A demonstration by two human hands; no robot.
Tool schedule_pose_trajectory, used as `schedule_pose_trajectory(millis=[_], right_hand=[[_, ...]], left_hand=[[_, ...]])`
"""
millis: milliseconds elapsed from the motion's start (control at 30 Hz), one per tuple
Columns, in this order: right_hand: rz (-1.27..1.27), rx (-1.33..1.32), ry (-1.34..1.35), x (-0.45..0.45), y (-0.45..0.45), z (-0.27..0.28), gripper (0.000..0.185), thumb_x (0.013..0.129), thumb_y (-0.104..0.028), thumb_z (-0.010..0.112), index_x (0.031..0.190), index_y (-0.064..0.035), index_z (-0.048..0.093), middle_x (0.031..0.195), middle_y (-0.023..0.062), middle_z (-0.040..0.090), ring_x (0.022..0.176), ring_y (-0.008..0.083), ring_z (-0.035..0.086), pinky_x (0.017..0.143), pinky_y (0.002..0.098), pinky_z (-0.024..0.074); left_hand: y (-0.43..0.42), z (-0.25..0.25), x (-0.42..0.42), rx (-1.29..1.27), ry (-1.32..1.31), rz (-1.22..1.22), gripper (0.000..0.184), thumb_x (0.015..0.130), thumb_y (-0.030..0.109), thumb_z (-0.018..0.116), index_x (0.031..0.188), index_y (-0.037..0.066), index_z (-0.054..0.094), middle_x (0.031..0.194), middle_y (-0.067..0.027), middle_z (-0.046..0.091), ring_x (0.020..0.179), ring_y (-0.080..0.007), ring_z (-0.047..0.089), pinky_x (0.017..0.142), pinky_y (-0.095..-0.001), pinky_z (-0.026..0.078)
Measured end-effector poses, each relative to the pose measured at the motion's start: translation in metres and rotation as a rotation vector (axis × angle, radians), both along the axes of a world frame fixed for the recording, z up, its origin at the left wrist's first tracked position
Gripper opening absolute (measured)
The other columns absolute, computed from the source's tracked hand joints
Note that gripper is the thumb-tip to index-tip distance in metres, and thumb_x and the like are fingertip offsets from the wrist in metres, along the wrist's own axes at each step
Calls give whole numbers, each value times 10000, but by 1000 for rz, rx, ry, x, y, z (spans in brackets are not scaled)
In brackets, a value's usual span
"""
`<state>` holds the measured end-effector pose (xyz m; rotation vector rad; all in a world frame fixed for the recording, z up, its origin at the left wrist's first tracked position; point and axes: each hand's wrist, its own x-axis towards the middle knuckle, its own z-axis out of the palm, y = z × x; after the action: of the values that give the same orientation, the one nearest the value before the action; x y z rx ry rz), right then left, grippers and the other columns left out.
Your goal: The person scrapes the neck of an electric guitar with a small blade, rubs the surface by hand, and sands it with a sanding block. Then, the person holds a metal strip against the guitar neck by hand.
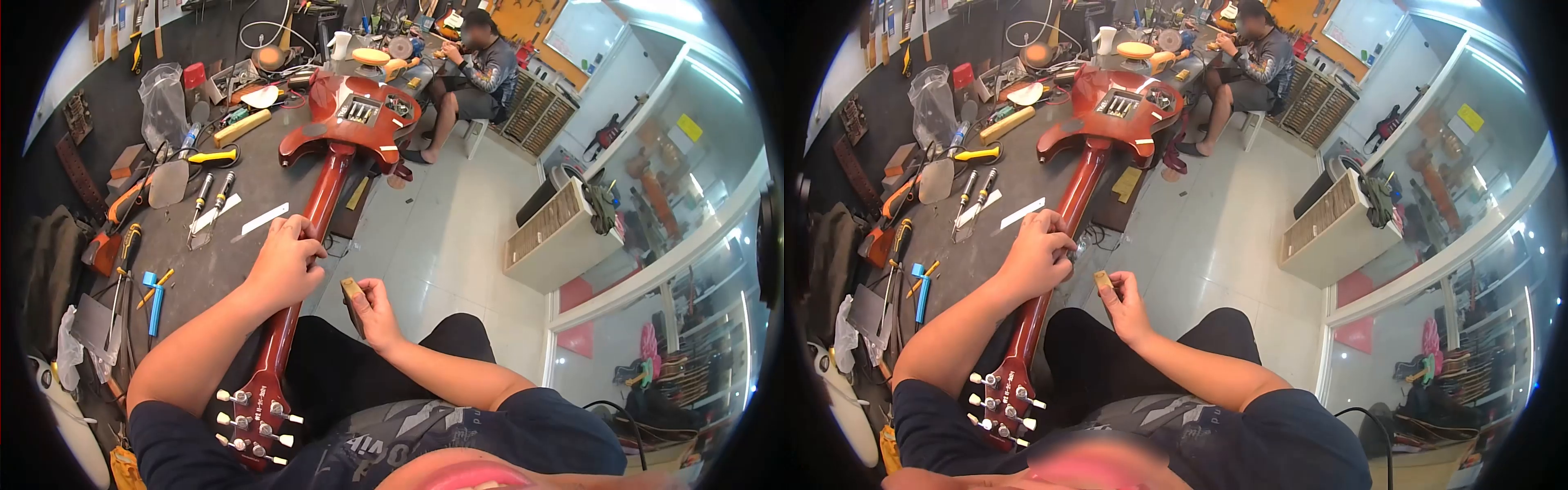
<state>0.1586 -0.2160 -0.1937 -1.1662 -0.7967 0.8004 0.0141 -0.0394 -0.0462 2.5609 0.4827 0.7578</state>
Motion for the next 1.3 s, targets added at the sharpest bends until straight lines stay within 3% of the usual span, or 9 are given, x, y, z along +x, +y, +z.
schedule_pose_trajectory(millis=[533, 833, 1300], right_hand=[[18, -18, -84, -19, -1, 12, 531, 1121, -454, 684, 1384, -46, 471, 1208, 59, 583, 1083, 147, 570, 961, 329, 503], [79, -76, -260, -25, -9, 15, 684, 1048, -509, 770, 1423, -28, 461, 1306, 149, 613, 1234, 263, 601, 1117, 420, 476], [86, -61, -266, -23, -9, 15, 678, 1034, -482, 796, 1407, -17, 474, 1277, 159, 639, 1197, 270, 632, 1078, 409, 502]], left_hand=[[-1, 1, -1, -3, 13, -5, 208, 780, 22, 731, 963, 36, 828, 1213, -109, 627, 1202, -347, 587, 1035, -458, 550], [3, -4, 2, 7, 5, -1, 208, 810, 4, 703, 960, 49, 840, 1220, -107, 632, 1199, -347, 578, 1058, -470, 535], [-1, 0, 2, -24, 11, 23, 204, 777, 7, 765, 966, 39, 837, 1191, -94, 644, 1194, -345, 587, 1034, -443, 559]])
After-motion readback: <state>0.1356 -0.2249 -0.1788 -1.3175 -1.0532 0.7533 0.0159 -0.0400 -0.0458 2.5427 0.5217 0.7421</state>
